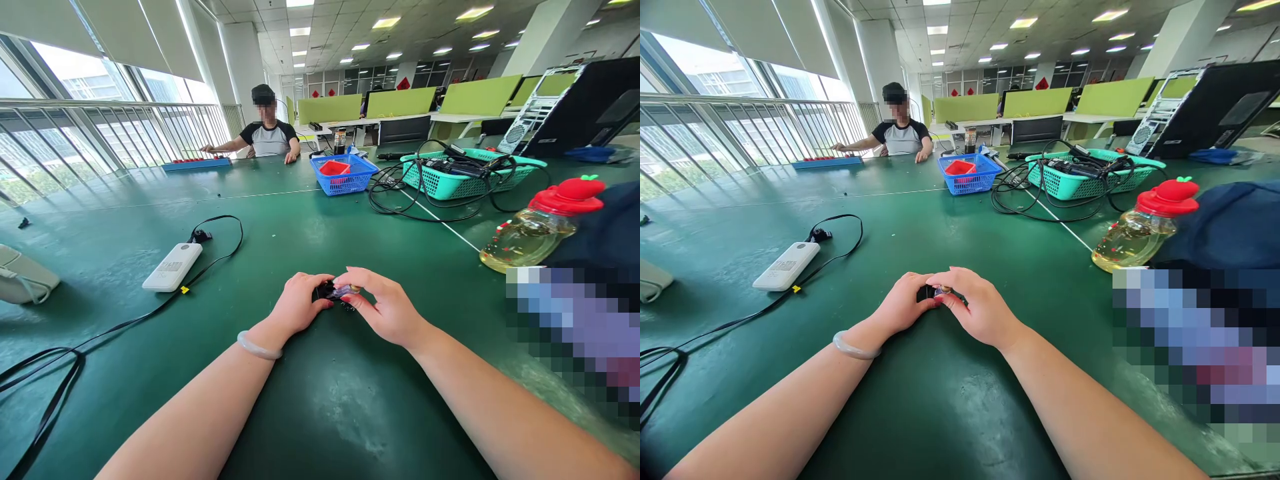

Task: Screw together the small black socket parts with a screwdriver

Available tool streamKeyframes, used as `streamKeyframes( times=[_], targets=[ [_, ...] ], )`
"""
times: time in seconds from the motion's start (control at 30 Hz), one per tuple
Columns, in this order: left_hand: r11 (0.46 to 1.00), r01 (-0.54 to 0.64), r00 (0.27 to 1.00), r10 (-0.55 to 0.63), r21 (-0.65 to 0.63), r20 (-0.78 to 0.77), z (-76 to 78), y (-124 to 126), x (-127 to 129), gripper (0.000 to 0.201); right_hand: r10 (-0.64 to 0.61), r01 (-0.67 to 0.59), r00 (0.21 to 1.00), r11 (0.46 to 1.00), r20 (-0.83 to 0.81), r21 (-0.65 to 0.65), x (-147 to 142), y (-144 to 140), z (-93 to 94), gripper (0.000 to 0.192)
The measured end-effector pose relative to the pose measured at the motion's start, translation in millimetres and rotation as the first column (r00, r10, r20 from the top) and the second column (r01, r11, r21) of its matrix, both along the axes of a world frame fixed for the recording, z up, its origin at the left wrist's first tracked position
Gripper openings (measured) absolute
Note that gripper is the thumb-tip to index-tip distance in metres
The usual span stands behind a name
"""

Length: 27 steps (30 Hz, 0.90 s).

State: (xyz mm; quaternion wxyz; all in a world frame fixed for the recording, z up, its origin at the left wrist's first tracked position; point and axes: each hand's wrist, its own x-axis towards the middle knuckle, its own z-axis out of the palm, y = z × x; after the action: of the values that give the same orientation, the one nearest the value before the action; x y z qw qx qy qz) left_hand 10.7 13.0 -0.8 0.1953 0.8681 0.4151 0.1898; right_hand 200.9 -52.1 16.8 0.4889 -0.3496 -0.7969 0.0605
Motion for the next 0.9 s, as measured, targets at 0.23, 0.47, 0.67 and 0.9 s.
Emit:
streamKeyframes(
  times=[0.23,0.47,0.67,0.9],
  targets=[
    [1.000,-0.004,1.000,0.004,0.031,-0.013,-1.8,-1,-1,0.039,-0.068,0.083,0.991,0.989,-0.119,0.123,2,-6,2.4,0.026],
    [0.999,-0.009,1.000,0.009,0.044,0.005,-2.0,-3,-1,0.041,-0.138,0.137,0.985,0.990,-0.101,-0.021,4,2,-3.7,0.027],
    [0.999,0.005,0.997,-0.008,0.048,0.072,1.5,-6,-1,0.041,-0.132,0.112,0.981,0.984,-0.139,-0.142,2,6,-7.1,0.025],
    [0.978,-0.084,0.973,0.040,0.189,0.228,5.8,-12,-2,0.045,-0.161,0.080,0.763,0.985,-0.626,-0.155,9,14,-8.2,0.027]
  ],
)
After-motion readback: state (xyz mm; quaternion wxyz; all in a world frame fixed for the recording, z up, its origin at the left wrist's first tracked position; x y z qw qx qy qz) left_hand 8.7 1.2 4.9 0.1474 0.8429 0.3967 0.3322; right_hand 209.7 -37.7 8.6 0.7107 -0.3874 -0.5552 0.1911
